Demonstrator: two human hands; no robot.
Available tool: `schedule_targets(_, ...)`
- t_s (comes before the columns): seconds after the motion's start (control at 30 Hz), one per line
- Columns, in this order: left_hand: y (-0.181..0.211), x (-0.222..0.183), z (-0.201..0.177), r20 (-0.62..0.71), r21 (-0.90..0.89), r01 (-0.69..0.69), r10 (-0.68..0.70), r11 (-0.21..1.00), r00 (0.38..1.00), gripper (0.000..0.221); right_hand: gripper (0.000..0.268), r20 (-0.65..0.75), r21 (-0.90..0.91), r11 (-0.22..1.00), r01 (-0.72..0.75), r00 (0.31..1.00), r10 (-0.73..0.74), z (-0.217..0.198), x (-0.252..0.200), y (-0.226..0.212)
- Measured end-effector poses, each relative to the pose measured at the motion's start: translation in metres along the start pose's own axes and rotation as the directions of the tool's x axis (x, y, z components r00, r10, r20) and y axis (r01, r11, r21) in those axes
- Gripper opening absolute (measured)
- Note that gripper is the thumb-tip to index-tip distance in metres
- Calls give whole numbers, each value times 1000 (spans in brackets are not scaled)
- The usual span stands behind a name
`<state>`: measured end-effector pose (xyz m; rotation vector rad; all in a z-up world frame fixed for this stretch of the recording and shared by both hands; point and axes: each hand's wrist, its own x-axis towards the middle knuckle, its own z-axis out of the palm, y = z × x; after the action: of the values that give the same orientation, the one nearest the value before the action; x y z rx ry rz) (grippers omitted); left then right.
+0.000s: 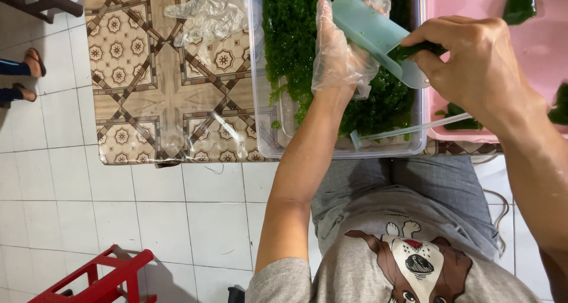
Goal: The person is using a blue plastic tool to shred green jelly from a tray and scoop the shredded pieces into a container.
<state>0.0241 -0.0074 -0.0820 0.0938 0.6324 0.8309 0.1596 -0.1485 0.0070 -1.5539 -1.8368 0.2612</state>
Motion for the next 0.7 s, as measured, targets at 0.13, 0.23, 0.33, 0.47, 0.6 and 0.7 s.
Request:
schedule_targets(0.13, 0, 2, 1, 9, 21, -31, 31, 999, 999, 72, 22, 30, 46, 998, -32, 999, 31, 2, 2, 3)
schedule_targets(0.23, -1, 4, -1, -37, 37, -62, 64, 997, 997, 71, 20, 59, 103, 991, -84, 995, 79, 2, 5, 2)
schedule_targets(0.33, 0, 1, 2, -42, 18, -52, 53, 998, 998, 70, 20, 74, 133, 983, -127, 990, 118, 3, 7, 5)
schedule_targets(0.47, 1, -2, 5, -76, 56, -52, 57, 997, 996, 71, 20, 103, 142, 968, -209, 975, 195, 5, 10, 8)
schedule_targets(0.6, 1, -1, 4, -70, 11, -11, 11, 1000, 997, 75, 17, 110, 176, 965, -193, 978, 175, 4, 14, 7)
schedule_targets(0.7, 3, -6, 6, -91, 2, 14, -14, 1000, 996, 74, 16, 87, 204, 967, -155, 986, 139, 6, 16, 8)
